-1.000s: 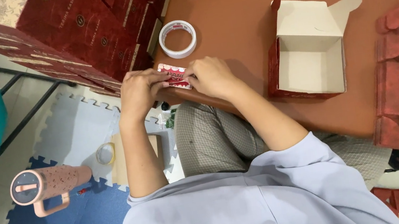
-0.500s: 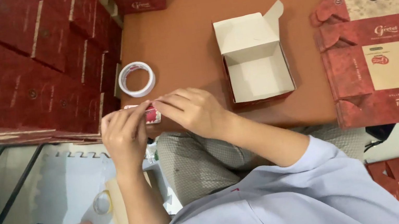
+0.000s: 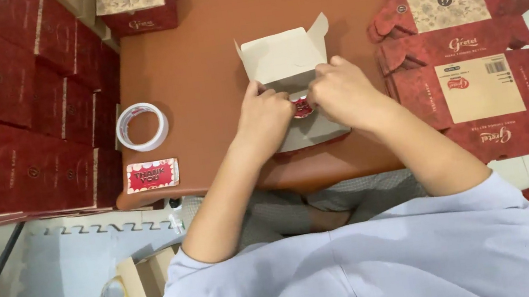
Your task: Folding flat cardboard templates into boxes, applying stickers, and stacking the finished products.
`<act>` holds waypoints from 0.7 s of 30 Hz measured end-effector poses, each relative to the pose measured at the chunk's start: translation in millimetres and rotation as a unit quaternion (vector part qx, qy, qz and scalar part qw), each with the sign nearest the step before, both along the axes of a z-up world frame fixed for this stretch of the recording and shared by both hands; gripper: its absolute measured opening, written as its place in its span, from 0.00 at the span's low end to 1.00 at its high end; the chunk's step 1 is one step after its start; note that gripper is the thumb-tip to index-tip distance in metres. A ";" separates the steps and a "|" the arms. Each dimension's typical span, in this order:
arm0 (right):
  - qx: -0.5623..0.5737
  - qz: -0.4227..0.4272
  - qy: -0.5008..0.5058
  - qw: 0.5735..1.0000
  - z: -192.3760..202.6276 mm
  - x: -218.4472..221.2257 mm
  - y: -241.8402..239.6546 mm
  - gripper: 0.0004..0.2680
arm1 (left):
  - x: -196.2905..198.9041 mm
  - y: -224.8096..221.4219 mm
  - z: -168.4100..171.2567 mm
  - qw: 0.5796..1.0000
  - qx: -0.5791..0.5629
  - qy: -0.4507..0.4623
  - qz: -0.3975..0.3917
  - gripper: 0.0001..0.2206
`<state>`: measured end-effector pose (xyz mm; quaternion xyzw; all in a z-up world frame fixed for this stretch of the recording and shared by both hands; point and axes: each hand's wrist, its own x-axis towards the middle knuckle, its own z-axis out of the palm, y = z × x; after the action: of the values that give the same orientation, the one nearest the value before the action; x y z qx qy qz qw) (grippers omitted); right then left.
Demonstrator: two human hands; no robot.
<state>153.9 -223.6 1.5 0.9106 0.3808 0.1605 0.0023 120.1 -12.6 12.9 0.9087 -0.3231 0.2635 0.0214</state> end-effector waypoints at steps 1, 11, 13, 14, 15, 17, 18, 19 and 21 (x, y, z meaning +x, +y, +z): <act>0.003 -0.001 -0.001 1.000 -2.1 1.9 3.3 0.05 | 5.4 -3.2 -5.6 1.000 0.003 -0.001 -0.001 0.11; -0.037 0.013 0.018 0.999 -17.8 -3.8 16.5 0.08 | 7.2 -13.2 -16.4 0.981 0.110 0.156 0.034 0.09; -0.040 -0.020 0.003 0.999 -34.7 -2.6 12.9 0.10 | 5.8 -12.7 -14.4 0.976 0.114 0.183 0.039 0.10; -0.029 -0.002 0.034 0.999 -46.1 3.2 10.9 0.10 | 6.0 -11.4 -13.7 0.973 0.112 0.199 0.039 0.09; -0.019 0.016 0.064 0.998 -57.3 8.7 9.0 0.10 | 5.9 -9.8 -12.7 0.970 0.110 0.214 0.040 0.09; -0.007 0.015 0.050 0.999 -9.0 10.4 9.2 0.08 | 12.3 0.4 1.0 0.979 0.058 0.193 0.014 0.06; 0.005 0.015 0.037 0.999 14.9 10.7 9.5 0.06 | 14.8 5.6 7.4 0.985 0.006 0.172 -0.013 0.05; 0.004 0.017 0.037 0.999 36.5 9.1 10.1 0.06 | 11.1 7.3 25.1 0.985 0.005 0.172 -0.011 0.05; 0.220 -0.036 -0.053 0.973 79.4 4.0 9.9 0.03 | 2.9 9.3 59.9 0.985 -0.154 0.075 0.009 0.04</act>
<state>158.0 -213.7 80.9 0.8921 0.3021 0.2886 -0.1720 122.9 -3.3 72.7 0.9144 -0.2683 0.2417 0.1829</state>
